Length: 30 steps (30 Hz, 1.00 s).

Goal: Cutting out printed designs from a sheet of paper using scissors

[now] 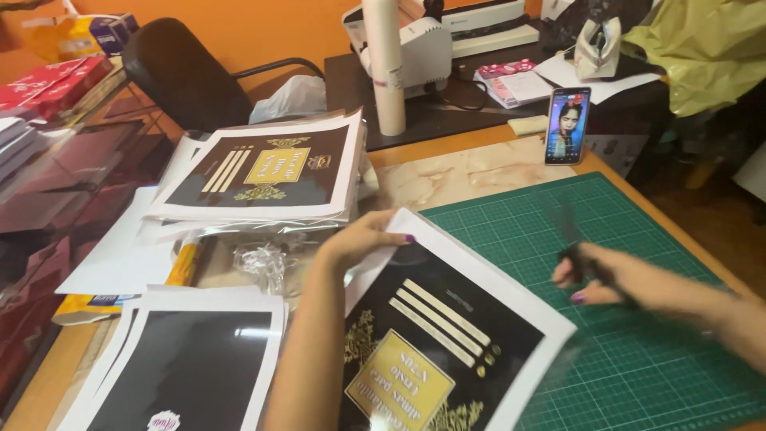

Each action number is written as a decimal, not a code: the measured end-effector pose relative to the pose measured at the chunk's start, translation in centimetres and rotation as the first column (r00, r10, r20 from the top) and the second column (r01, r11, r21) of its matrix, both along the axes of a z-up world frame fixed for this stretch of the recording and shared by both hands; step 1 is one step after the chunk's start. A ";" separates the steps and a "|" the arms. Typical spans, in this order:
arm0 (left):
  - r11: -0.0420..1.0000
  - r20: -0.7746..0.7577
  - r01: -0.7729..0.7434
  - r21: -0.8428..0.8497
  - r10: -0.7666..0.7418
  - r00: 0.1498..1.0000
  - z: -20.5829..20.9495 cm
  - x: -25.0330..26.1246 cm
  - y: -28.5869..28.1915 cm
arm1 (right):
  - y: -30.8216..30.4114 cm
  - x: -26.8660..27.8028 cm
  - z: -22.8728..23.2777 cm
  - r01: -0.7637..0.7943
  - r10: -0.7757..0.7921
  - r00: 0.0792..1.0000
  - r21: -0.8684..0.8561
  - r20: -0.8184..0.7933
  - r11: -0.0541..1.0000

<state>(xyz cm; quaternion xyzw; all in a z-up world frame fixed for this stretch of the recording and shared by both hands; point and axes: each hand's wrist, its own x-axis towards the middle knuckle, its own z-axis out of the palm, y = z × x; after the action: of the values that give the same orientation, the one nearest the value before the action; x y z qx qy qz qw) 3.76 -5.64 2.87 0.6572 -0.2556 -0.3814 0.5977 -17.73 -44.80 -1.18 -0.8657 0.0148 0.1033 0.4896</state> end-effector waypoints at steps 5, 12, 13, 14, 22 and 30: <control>0.937 0.127 0.329 -0.120 -0.314 0.941 -5.7 2.9 -1.4 | 2.5 1.3 -2.9 0.000 0.012 0.996 0.126 -0.089 0.992; 0.998 -0.021 0.042 0.056 -0.041 0.999 -12.8 4.3 -0.6 | 3.0 0.9 -2.8 0.043 -0.010 0.986 0.191 -0.166 0.981; 0.997 -0.026 0.044 0.057 -0.042 0.999 -12.5 4.9 -0.4 | 2.5 1.0 -2.6 0.045 -0.012 0.985 0.192 -0.171 0.980; 1.000 -0.070 0.028 -0.005 -0.028 0.997 -12.2 5.5 -0.2 | 2.0 1.1 -2.4 0.038 -0.017 0.975 0.091 -0.224 0.995; 0.991 -0.204 -0.041 -0.125 0.015 0.979 -9.5 7.2 1.6 | -15.3 2.7 -6.3 -0.148 0.182 0.921 0.122 -0.344 0.981; 0.989 -0.170 -0.123 -0.078 0.109 0.979 -7.4 5.2 2.9 | -12.8 -4.8 3.6 0.215 0.145 0.495 0.283 -0.856 0.935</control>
<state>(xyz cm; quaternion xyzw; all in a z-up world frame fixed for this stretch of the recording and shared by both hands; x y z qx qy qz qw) 8.93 -2.73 -4.50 0.6101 -0.1830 -0.3874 0.6665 -22.49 -57.64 2.42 -0.5923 0.2575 0.5144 0.5641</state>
